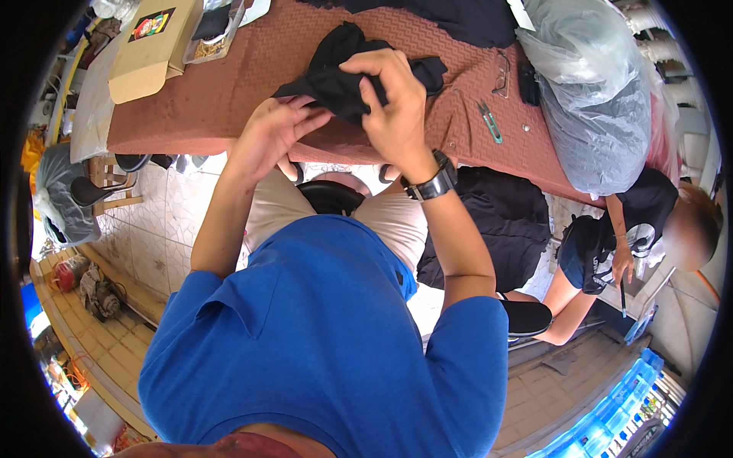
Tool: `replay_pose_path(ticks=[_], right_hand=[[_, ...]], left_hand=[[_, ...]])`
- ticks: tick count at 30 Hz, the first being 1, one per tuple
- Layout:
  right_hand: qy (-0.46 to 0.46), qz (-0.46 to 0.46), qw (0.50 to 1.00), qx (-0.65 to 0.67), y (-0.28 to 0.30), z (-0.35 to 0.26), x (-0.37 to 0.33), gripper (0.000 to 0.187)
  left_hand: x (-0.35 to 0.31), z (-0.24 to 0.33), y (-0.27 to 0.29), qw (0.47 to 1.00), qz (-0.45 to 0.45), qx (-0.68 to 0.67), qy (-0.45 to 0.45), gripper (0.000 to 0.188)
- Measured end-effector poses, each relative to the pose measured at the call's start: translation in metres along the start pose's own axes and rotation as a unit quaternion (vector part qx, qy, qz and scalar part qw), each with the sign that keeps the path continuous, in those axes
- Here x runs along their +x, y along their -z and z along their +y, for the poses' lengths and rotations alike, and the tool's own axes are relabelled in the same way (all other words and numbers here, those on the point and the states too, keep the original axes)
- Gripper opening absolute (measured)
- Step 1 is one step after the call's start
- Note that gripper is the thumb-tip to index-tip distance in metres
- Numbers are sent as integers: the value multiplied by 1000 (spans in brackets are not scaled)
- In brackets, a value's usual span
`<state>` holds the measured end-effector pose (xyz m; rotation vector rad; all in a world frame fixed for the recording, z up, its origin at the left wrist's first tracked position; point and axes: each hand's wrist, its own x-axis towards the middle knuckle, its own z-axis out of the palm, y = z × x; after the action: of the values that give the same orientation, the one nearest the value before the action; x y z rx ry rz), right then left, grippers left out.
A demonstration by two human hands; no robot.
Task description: The person places a paper template on a black fabric panel, marks or pins a location, and then attaches a small white label to the fabric using a needle and thread.
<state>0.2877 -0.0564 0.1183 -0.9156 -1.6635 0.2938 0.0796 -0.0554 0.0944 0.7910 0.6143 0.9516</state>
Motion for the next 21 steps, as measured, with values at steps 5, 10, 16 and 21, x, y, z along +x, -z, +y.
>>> replay_pose_path(ticks=[5,10,16,21], right_hand=[[-171,-49,970,163,6,1,26,14],[-177,-185,955,148,7,22,60,20],[-223,-241,926,186,-12,83,75,30],[-273,-136,943,134,-22,114,8,49]], left_hand=[[-8,-13,-2,877,149,415,-191,38],[27,11,-17,831,67,429,-347,71],[70,20,19,974,-98,204,30,61],[56,16,37,996,55,54,40,47]])
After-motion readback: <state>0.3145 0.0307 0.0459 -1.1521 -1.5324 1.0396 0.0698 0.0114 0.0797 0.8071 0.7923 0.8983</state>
